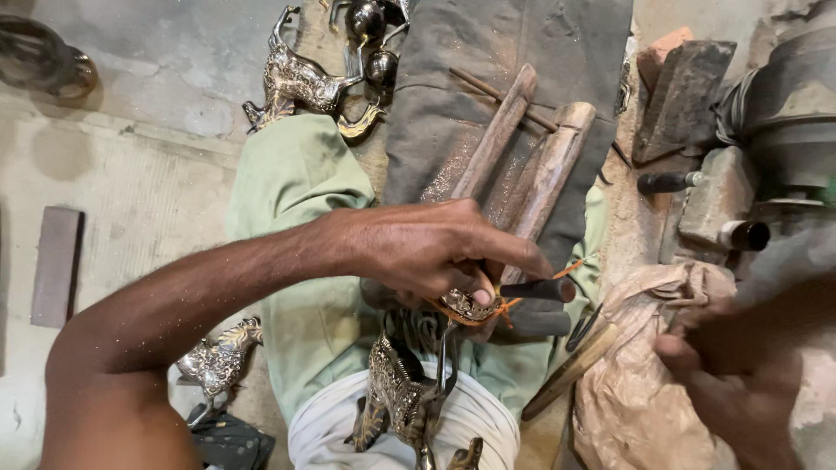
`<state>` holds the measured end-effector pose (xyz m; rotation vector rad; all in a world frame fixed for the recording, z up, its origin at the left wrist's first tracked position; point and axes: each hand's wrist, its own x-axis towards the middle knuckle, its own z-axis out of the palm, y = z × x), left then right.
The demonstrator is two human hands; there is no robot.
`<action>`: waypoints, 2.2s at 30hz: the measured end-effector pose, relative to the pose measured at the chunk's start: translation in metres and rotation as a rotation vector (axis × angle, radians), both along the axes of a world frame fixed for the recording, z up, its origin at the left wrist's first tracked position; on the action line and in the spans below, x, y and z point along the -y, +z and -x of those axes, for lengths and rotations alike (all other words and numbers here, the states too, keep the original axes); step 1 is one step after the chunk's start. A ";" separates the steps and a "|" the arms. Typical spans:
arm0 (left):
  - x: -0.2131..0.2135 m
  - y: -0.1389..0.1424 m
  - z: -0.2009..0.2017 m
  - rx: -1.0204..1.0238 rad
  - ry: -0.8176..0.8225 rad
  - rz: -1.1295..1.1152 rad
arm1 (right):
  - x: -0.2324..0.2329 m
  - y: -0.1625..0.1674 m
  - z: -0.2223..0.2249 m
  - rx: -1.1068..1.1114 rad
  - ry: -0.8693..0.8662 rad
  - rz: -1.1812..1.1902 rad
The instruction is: The person sits on the floor holding a small silver metal figurine against a padded lap board and uses a punch and wooden mallet to repeatedly strike and shape the figurine's surface, repositioning the piece and punch between strikes to work different areas of the ornament.
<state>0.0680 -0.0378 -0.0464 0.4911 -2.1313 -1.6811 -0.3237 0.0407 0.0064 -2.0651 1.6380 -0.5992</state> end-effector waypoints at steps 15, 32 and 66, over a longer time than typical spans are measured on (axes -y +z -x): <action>0.012 -0.024 -0.006 -0.244 0.029 0.069 | 0.022 0.013 0.034 -0.345 -0.040 -0.159; 0.015 -0.044 -0.011 -0.325 0.019 0.025 | 0.060 0.051 -0.033 -0.560 0.083 -0.234; 0.020 -0.078 -0.016 -0.524 0.024 -0.053 | 0.117 0.053 0.030 -0.930 0.090 -0.567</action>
